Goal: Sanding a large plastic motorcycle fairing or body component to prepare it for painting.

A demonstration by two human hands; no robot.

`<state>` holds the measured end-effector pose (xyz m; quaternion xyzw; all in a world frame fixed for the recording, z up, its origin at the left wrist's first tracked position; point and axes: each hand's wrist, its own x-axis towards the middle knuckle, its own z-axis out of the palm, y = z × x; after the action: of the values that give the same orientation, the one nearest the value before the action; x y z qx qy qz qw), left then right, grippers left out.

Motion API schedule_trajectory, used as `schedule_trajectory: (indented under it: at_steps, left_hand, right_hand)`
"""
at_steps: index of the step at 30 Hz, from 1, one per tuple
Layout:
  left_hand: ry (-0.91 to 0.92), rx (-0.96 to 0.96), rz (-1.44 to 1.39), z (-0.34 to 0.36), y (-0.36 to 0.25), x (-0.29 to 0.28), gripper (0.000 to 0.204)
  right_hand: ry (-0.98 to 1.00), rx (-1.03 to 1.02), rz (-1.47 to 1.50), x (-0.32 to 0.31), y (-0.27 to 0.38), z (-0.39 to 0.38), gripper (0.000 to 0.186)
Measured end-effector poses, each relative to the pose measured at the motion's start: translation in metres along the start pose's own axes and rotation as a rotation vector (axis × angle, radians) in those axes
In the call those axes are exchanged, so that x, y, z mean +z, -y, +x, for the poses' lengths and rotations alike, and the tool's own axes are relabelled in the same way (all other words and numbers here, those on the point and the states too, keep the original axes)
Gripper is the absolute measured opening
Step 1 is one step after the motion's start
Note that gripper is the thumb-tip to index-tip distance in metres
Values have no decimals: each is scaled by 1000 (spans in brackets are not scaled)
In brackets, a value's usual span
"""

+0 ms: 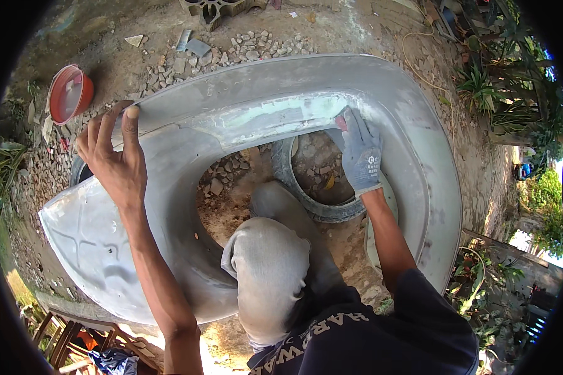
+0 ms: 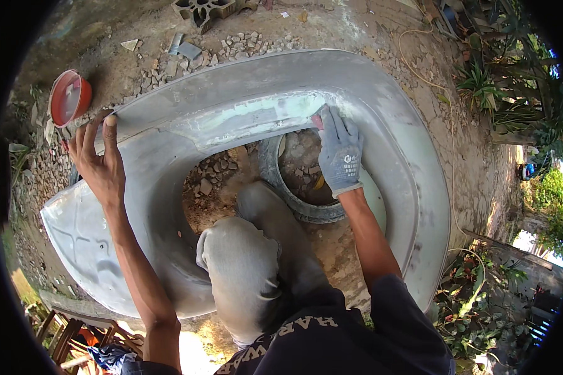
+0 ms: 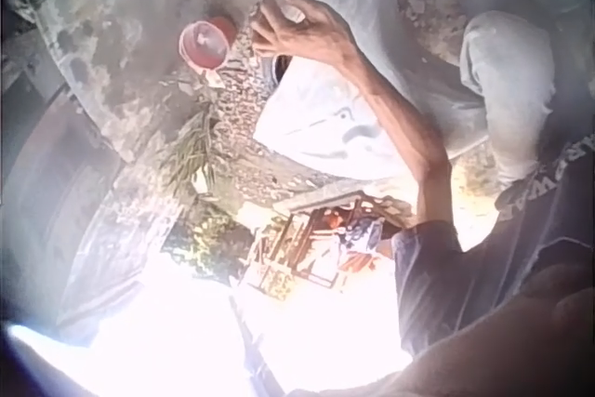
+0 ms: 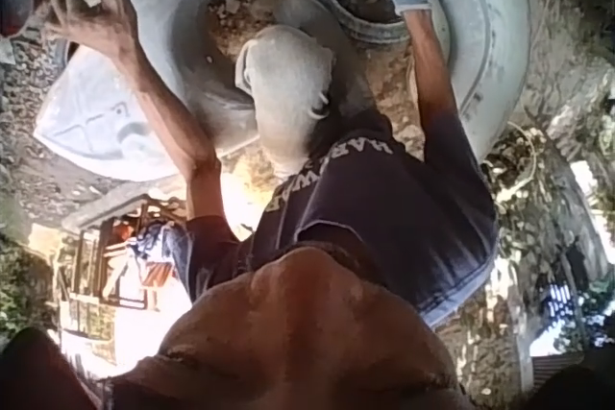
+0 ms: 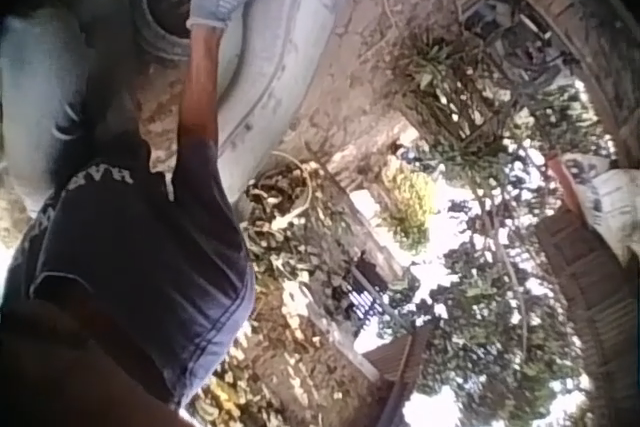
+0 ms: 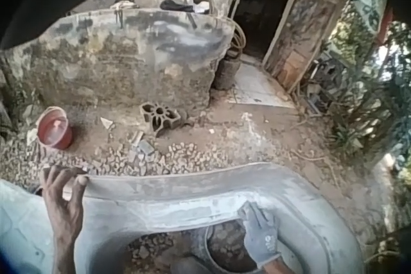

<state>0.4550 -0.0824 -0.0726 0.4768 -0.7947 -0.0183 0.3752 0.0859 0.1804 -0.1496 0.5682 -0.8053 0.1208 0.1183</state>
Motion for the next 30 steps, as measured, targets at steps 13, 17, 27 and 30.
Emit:
schedule_trajectory:
  at_steps: [13, 17, 27, 30]
  left_hand:
    - [-28, 17, -19, 2, 4, 4, 30]
    - [-23, -3, -19, -1, 4, 5, 31]
    - [-55, 11, -25, -2, 7, 2, 30]
    - [-41, 2, -55, -1, 2, 9, 31]
  right_hand:
    - [-11, -54, -52, -1, 8, 28, 47]
    - [-11, 5, 3, 3, 29, 1, 46]
    - [-43, 101, 12, 9, 68, 5, 44]
    - [-82, 160, -1, 17, 60, 22, 40]
